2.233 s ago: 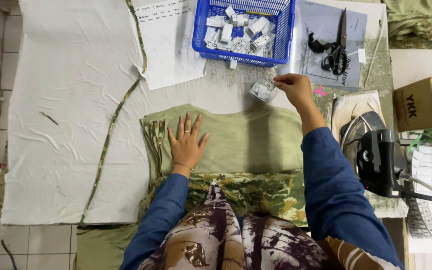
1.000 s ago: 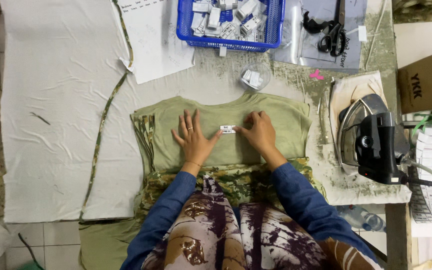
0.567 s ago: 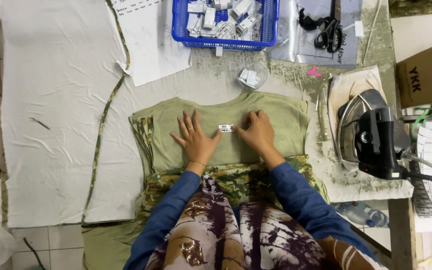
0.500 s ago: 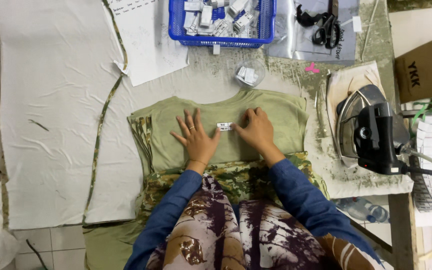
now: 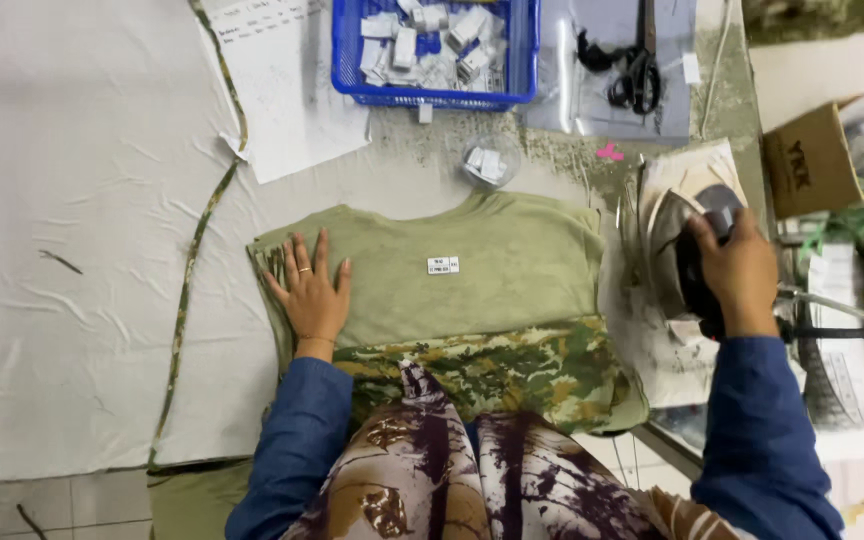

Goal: The person places small white labels onto a green t-shirt and uses an iron to press them onto the fabric. They repeatedly pick up labels from a blue basket, position them on the shirt, and iron the area to secure them.

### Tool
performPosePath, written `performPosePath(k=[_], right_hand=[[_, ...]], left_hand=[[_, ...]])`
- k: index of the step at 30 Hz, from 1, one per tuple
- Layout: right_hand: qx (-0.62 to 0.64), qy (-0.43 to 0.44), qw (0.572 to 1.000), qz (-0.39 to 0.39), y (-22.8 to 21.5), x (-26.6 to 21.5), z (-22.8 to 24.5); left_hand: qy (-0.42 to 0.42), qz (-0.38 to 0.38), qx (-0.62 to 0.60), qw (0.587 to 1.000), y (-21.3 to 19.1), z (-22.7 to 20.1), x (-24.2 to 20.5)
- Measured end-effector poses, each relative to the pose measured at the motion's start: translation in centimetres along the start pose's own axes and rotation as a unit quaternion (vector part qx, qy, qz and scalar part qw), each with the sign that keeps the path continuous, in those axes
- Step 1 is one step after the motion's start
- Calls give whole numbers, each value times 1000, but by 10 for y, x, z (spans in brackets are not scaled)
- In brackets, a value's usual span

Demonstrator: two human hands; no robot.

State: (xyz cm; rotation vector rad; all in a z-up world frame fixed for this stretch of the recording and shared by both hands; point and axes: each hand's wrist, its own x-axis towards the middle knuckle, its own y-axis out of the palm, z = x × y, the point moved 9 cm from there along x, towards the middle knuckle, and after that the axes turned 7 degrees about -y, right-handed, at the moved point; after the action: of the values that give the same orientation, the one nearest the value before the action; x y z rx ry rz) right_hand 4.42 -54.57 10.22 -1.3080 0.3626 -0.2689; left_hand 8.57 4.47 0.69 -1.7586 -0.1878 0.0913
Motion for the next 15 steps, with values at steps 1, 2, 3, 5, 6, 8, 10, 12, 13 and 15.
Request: performPosePath(k=[1, 2, 3, 5, 6, 8, 10, 12, 13, 15], right_hand=[[1, -9, 1000, 2, -9, -4, 39], [-23, -28, 996, 76, -5, -10, 79], [-48, -39, 987, 150, -2, -22, 114], [-66, -171, 970, 161, 1, -49, 201], [-82, -298, 937, 165, 3, -71, 254], [-82, -410, 900, 127, 38, -89, 315], [-82, -520, 846, 89, 70, -111, 363], [-56, -542, 834, 88, 99, -115, 389], [-57, -544, 832, 87, 86, -114, 390], [-72, -492, 853, 160, 73, -104, 383]], left_hand=[[-9, -3, 2, 1000, 0, 2, 0], [-8, -11, -2, 1000, -1, 2, 0], [-2, -16, -7, 1000, -1, -1, 1], [-13, -17, -16, 1000, 8, 7, 1], [-21, -18, -26, 999, 12, 12, 1], [-34, -15, -62, 997, 13, 17, 2], [-52, -13, -97, 994, 10, 23, -1], [-67, 6, -148, 987, 6, 23, 0], [-70, 4, -148, 986, 3, 23, -2], [-78, 26, -200, 976, 0, 21, -3]])
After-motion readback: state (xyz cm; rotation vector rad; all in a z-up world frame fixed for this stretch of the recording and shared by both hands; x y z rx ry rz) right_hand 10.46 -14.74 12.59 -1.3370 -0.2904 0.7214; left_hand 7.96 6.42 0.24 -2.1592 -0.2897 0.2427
